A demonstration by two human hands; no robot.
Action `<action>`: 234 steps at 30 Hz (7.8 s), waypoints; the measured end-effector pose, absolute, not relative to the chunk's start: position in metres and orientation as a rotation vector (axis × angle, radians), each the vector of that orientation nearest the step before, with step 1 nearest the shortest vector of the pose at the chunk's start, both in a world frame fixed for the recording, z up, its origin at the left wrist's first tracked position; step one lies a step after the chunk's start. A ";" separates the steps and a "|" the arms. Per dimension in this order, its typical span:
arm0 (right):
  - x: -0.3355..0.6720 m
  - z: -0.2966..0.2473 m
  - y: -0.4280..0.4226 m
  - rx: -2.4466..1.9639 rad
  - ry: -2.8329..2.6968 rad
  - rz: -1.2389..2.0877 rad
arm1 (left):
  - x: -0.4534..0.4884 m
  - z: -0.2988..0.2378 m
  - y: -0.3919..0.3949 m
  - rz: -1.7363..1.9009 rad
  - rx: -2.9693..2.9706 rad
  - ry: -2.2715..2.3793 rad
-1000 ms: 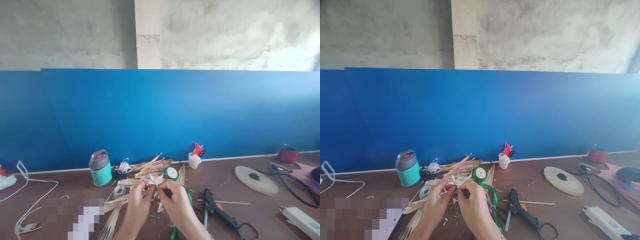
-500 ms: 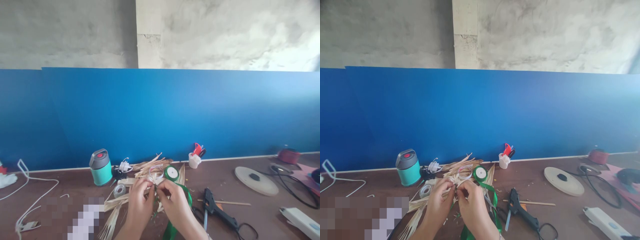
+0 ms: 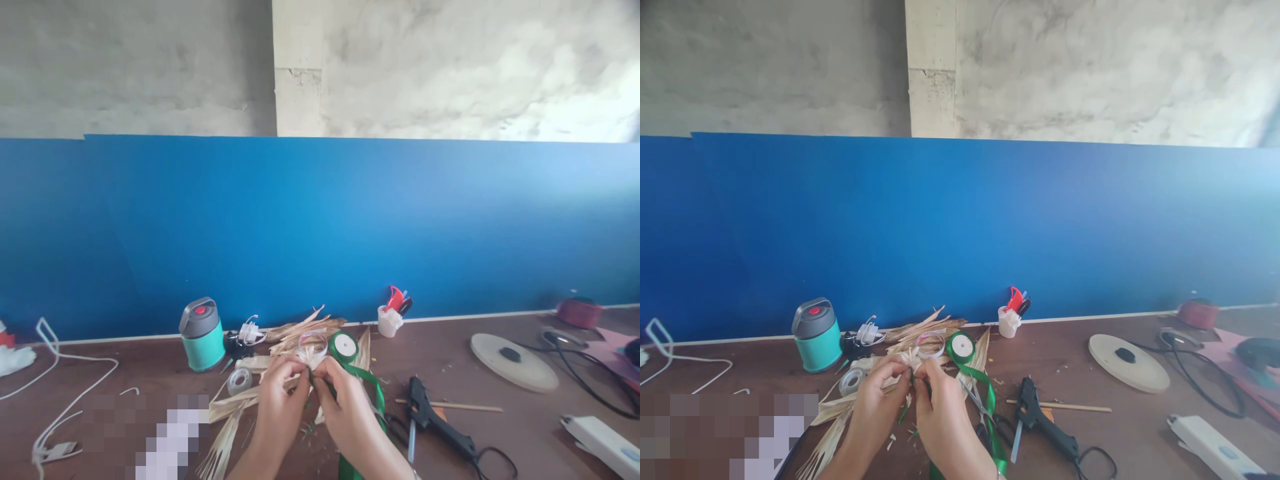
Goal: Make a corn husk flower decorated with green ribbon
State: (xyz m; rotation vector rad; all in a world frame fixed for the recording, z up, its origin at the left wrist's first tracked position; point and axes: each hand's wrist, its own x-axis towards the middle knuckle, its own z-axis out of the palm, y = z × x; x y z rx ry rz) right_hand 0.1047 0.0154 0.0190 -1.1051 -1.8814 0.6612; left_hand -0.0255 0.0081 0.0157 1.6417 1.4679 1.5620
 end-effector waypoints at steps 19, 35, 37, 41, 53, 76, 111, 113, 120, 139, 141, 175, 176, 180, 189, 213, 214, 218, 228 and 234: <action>0.109 0.030 0.015 -1.153 -1.948 0.527 | -0.031 0.020 0.009 1.333 0.975 1.106; 0.109 0.030 0.015 -1.120 -1.888 0.741 | -0.028 0.028 0.005 1.295 0.982 1.021; 0.108 0.030 0.015 -1.127 -1.889 0.736 | -0.027 0.026 0.005 1.318 0.984 1.046; 0.104 0.028 0.013 -1.146 -1.917 0.601 | -0.025 0.020 0.006 1.363 1.049 1.112; 0.102 0.034 0.009 -1.112 -1.835 0.598 | -0.029 0.018 0.007 1.369 0.933 1.036; 0.104 0.036 0.019 -1.081 -1.428 1.163 | -0.025 0.027 0.002 1.411 1.075 1.167; 0.134 0.053 0.031 -1.025 -1.232 1.132 | -0.043 0.030 0.007 1.403 1.262 1.407; 0.137 0.054 0.032 -0.991 -1.224 1.120 | -0.043 0.032 0.007 1.441 1.236 1.404; 0.143 0.058 0.031 -1.059 -1.257 1.035 | -0.045 0.034 0.009 1.538 1.154 1.391; 0.137 0.059 0.028 -1.063 -1.271 1.222 | -0.043 0.032 0.009 1.549 1.152 1.359; 0.137 0.055 0.031 -1.036 -1.289 1.185 | -0.043 0.032 0.008 1.531 1.162 1.350; 0.113 0.039 0.012 -1.243 -1.826 0.814 | -0.021 0.029 -0.001 1.383 1.053 1.153; 0.113 0.038 0.013 -1.231 -1.838 0.810 | -0.021 0.032 -0.002 1.373 1.064 1.160; 0.111 0.035 0.013 -1.221 -1.835 0.743 | -0.021 0.035 -0.003 1.359 1.026 1.156; 0.106 0.040 0.011 -1.159 -1.714 0.957 | -0.023 0.028 0.000 1.365 0.845 0.976; 0.104 0.041 0.009 -1.233 -1.761 0.865 | -0.026 0.031 0.001 1.346 0.868 0.973; 0.103 0.042 0.009 -1.229 -1.751 0.870 | -0.025 0.031 0.001 1.357 0.860 0.970; 0.102 0.044 0.009 -1.190 -1.701 0.967 | -0.024 0.033 0.000 1.363 0.810 0.924; 0.104 0.040 0.014 -1.114 -1.459 1.204 | -0.028 0.034 0.000 1.339 0.810 0.889; 0.106 0.036 0.019 -1.043 -1.380 1.251 | -0.027 0.033 -0.001 1.316 0.846 0.901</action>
